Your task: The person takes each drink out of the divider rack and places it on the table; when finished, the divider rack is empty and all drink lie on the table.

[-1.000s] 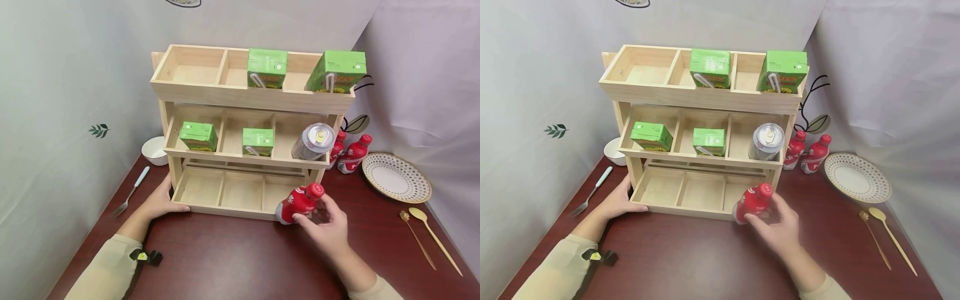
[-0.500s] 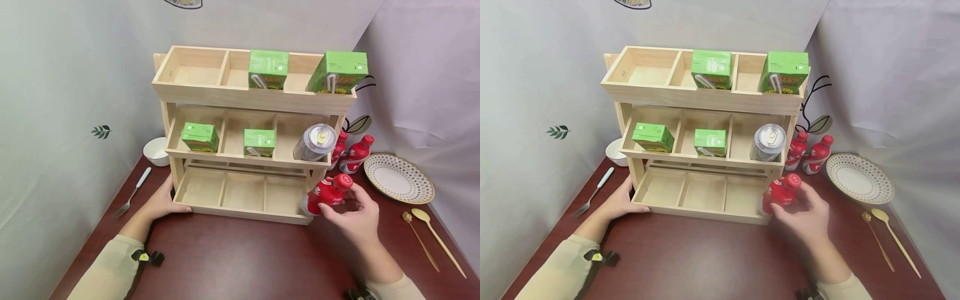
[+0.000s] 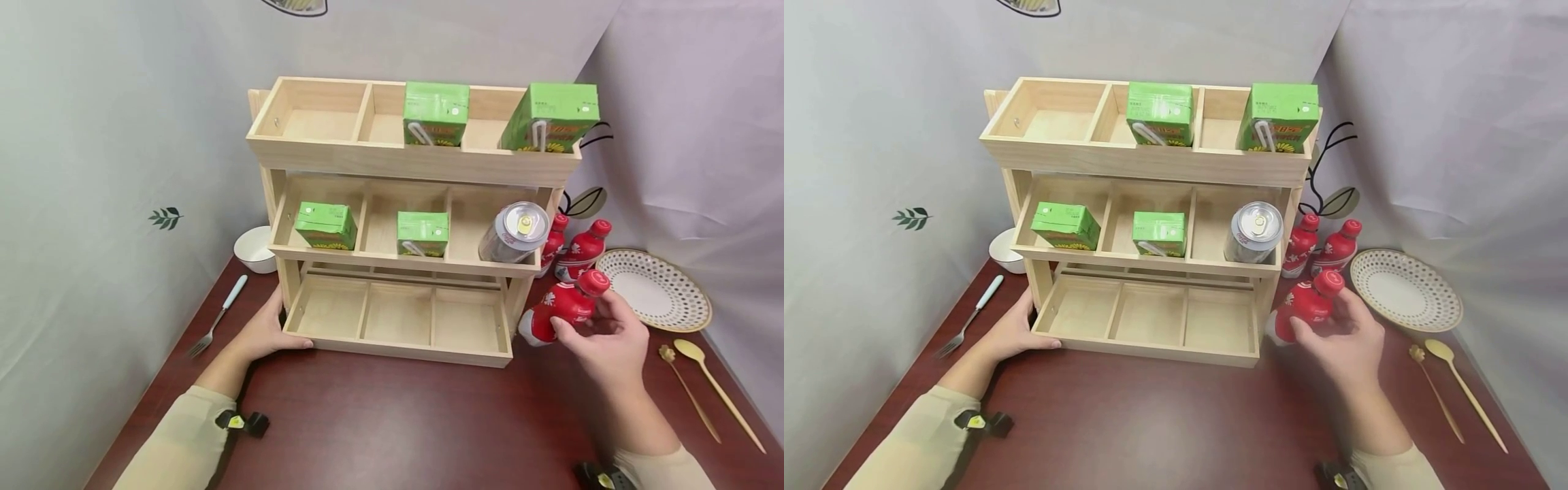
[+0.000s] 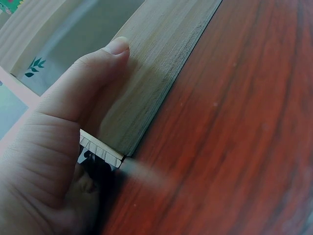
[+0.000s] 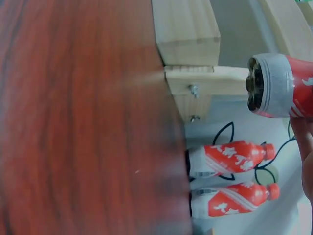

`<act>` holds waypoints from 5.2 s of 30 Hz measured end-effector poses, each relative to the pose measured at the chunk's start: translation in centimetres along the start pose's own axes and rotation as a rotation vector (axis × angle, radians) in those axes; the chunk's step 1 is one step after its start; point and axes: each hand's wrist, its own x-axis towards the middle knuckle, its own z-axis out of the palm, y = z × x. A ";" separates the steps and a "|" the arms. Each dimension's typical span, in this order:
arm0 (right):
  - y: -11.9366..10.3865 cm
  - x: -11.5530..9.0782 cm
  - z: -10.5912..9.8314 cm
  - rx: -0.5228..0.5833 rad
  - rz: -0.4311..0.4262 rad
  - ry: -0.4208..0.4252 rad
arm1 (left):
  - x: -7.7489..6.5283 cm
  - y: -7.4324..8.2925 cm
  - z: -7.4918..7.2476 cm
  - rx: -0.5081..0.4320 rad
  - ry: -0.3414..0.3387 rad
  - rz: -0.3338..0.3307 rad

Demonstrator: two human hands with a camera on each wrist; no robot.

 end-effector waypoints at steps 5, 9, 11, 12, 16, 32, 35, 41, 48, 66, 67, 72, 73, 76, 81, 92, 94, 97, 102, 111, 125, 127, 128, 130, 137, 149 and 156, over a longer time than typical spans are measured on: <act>2.5 0.0 -0.6 -0.099 0.075 0.028 | 0.1 0.1 0.0 0.000 0.000 -0.002; 4.2 0.1 -0.8 -0.127 0.132 0.027 | 0.1 0.1 0.0 0.010 0.007 0.007; 4.8 0.1 -0.7 -0.130 0.159 0.021 | 0.0 0.1 0.0 0.011 0.010 0.007; 5.1 0.0 -0.7 -0.135 0.176 0.019 | 0.0 0.1 0.0 0.012 0.010 0.006; 6.1 0.0 -0.5 -0.184 0.240 0.017 | 0.0 0.1 0.0 0.008 0.011 -0.005; 5.1 -0.3 0.7 -0.205 0.232 -0.036 | -0.1 0.3 -0.1 0.015 0.010 -0.008; 5.7 -0.2 0.9 -0.163 0.230 -0.056 | -0.1 0.3 -0.2 0.007 0.010 -0.009; 6.6 0.1 1.2 -0.147 0.237 -0.076 | -0.1 0.2 -0.2 0.018 0.009 -0.015; 7.6 0.9 1.5 -0.131 0.246 -0.076 | 0.0 0.1 0.0 0.023 0.011 -0.026; 9.3 2.6 2.1 -0.140 0.251 -0.064 | 0.2 0.1 0.0 0.009 0.005 0.005; 9.3 2.6 2.1 -0.141 0.249 -0.062 | 0.2 0.1 0.1 0.013 0.002 0.009; 9.8 2.9 2.1 -0.136 0.243 -0.079 | 0.2 0.0 0.1 0.010 0.012 -0.003; 9.9 3.0 2.0 -0.142 0.240 -0.085 | 0.2 0.0 0.1 0.011 0.013 -0.004; 10.1 3.0 2.0 -0.167 0.232 -0.096 | 0.1 0.0 0.1 0.016 0.009 -0.011; 10.1 3.2 2.1 -0.188 0.240 -0.109 | 0.1 0.1 0.1 0.003 0.005 -0.013; 10.3 3.3 2.2 -0.162 0.253 -0.126 | 0.2 0.0 0.0 -0.011 -0.006 -0.023; 10.4 3.3 2.1 -0.160 0.259 -0.124 | 0.1 0.1 0.1 -0.003 -0.004 -0.028; 10.8 3.1 2.1 -0.129 0.290 -0.111 | 0.0 0.2 0.0 0.007 0.005 -0.027; 10.4 2.8 2.0 -0.143 0.361 -0.052 | 0.1 0.2 0.0 0.015 0.013 -0.007; 7.6 3.4 2.1 -0.086 0.208 0.120 | 0.1 -3.0 0.0 0.046 0.020 -0.015; -0.1 4.9 5.0 0.251 -0.207 0.142 | 0.3 0.1 0.0 0.011 -0.005 -0.024; -0.8 4.9 5.4 0.337 -0.219 0.141 | 0.4 0.1 -0.1 0.009 -0.008 -0.025; -1.1 4.9 5.7 0.378 -0.225 0.141 | 0.5 0.1 -0.1 0.009 -0.009 -0.024; -1.6 5.0 6.2 0.453 -0.237 0.140 | 0.5 0.2 -0.1 0.009 -0.008 -0.020; -2.8 5.7 7.7 0.552 -0.215 0.072 | 0.3 0.2 0.0 0.010 -0.001 -0.038; -5.2 6.0 9.2 0.197 -0.233 -0.021 | 0.3 0.0 0.0 0.006 -0.005 -0.019; -5.5 5.6 9.5 -0.053 -0.333 0.013 | 0.3 0.1 0.0 0.011 -0.004 -0.022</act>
